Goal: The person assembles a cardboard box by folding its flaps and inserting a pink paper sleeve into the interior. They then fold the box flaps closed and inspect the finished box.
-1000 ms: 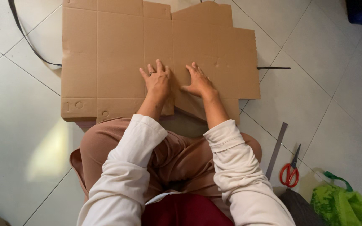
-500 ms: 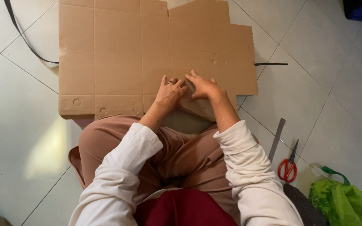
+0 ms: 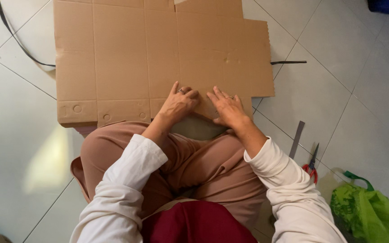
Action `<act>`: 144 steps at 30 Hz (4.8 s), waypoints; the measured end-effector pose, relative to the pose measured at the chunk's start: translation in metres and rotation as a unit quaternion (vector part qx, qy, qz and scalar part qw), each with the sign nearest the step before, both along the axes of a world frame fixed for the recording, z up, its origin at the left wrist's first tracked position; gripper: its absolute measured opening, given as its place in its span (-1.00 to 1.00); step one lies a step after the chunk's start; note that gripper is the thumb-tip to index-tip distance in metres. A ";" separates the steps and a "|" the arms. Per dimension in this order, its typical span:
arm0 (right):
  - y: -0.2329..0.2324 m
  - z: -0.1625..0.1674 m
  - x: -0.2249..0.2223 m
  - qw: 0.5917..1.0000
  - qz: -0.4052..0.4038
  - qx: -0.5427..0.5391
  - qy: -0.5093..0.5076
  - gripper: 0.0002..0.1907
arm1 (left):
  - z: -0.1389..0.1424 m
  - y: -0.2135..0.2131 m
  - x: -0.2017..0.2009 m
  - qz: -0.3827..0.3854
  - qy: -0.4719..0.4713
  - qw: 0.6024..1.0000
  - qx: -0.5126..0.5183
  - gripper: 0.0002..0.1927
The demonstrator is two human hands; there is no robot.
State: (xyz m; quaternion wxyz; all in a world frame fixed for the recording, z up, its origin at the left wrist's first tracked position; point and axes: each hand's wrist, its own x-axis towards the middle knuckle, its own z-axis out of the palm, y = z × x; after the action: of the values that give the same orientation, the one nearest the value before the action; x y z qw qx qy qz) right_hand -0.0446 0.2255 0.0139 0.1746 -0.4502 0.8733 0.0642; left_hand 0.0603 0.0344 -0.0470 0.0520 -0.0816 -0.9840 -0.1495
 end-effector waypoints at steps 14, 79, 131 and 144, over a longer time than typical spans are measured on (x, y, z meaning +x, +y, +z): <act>0.027 -0.009 0.005 0.997 0.020 0.001 0.081 -0.45 | -0.022 0.061 -0.008 0.008 0.081 0.997 0.008 -0.76; 0.052 -0.053 -0.079 0.937 -0.162 -0.306 0.035 -0.07 | -0.009 0.046 -0.028 0.401 0.067 0.897 0.173 -0.45; -0.043 0.003 -0.005 0.939 0.214 -0.263 0.063 -0.41 | 0.001 -0.022 0.026 0.103 0.016 0.994 -0.042 -0.75; -0.040 -0.026 -0.034 0.969 -0.039 -0.239 -0.038 -0.73 | 0.016 -0.046 0.025 0.271 0.063 0.948 0.153 -0.85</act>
State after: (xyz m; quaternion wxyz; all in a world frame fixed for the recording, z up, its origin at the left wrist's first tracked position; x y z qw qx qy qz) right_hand -0.0786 0.1856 -0.0121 0.0975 -0.4462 0.8731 -0.1704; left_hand 0.0848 -0.0120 -0.0309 0.1646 0.1874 -0.9290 -0.2733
